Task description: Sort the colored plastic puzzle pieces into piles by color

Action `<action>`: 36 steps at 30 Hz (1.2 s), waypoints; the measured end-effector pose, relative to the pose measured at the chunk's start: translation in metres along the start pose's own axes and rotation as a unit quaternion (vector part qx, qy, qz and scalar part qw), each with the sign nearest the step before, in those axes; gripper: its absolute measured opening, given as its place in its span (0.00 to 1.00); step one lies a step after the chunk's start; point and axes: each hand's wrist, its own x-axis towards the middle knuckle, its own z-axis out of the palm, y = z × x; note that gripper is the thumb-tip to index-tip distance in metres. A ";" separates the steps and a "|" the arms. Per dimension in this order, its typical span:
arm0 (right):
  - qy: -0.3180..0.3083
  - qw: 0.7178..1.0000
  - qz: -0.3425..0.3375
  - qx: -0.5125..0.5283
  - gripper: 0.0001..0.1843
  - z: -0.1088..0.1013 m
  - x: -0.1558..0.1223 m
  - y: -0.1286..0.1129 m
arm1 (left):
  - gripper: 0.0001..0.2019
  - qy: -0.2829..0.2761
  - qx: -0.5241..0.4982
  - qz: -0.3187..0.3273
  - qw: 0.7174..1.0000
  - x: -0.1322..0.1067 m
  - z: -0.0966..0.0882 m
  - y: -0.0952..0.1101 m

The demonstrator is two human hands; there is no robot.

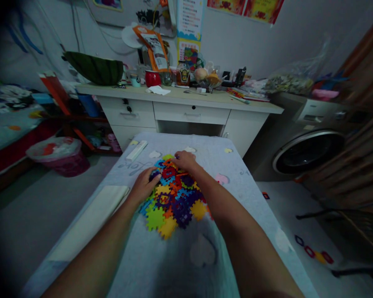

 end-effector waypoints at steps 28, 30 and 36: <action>-0.036 0.935 -0.243 0.255 0.14 -0.017 -0.077 -0.008 | 0.20 0.015 -0.061 0.007 0.998 0.002 -0.001 -0.001; -0.023 0.935 -0.244 0.255 0.14 -0.017 -0.088 -0.004 | 0.20 0.010 -0.053 0.020 0.998 0.002 0.000 0.000; 0.074 0.938 -0.254 0.224 0.13 -0.015 -0.114 0.001 | 0.19 0.000 -0.062 0.032 0.998 0.001 0.001 0.001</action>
